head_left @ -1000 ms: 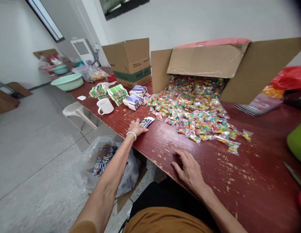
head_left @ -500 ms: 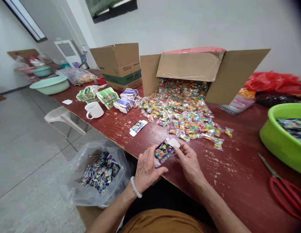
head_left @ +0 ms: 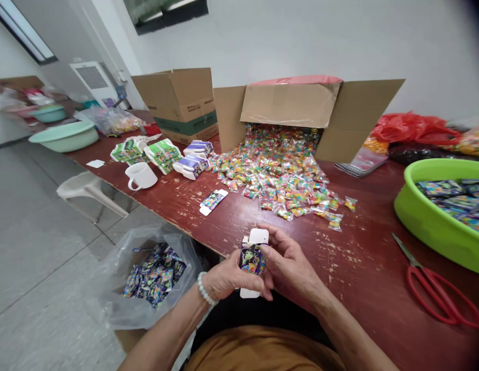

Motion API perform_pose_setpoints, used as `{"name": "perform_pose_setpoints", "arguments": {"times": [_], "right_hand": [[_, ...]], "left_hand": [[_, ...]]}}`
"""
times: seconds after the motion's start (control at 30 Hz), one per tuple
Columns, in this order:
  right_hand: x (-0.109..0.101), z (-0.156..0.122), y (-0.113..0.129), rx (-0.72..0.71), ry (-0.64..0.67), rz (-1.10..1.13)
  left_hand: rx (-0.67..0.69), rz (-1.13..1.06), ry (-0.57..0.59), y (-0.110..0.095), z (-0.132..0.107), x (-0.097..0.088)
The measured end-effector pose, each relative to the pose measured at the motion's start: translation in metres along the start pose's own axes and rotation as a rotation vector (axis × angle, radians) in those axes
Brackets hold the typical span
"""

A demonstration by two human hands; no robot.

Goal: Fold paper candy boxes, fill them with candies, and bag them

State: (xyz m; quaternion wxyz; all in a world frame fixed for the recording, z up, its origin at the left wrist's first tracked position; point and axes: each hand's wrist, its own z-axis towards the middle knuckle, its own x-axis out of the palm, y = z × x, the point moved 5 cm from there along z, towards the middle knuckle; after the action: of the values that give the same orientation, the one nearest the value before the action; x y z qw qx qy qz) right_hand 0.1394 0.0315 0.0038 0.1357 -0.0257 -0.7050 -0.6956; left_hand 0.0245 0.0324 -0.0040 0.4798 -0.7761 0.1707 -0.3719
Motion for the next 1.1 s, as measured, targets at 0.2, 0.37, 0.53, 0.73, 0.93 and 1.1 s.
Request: {"name": "perform_pose_setpoints", "arguments": {"times": [0.2,0.37,0.53,0.73,0.93,1.1], "right_hand": [[-0.011,-0.004,0.012,-0.160,-0.171,-0.285],[-0.006,-0.003,0.010,-0.126,-0.145,-0.296],[-0.005,0.001,0.005,-0.049,-0.127,-0.204],[-0.012,0.002,0.009,-0.043,-0.131,-0.156],[-0.009,-0.001,-0.004,-0.040,-0.245,0.057],[-0.009,-0.001,0.002,-0.092,-0.245,-0.040]], "left_hand": [[0.089,0.143,-0.159,-0.010,0.000,-0.007],[0.134,0.123,-0.305,-0.002,0.007,-0.010],[0.237,0.220,-0.319,-0.008,0.010,-0.007],[0.353,0.115,-0.435,-0.019,-0.005,-0.009],[0.446,0.274,-0.582,-0.013,-0.013,-0.009],[0.428,0.300,-0.552,-0.013,-0.009,-0.012]]}}
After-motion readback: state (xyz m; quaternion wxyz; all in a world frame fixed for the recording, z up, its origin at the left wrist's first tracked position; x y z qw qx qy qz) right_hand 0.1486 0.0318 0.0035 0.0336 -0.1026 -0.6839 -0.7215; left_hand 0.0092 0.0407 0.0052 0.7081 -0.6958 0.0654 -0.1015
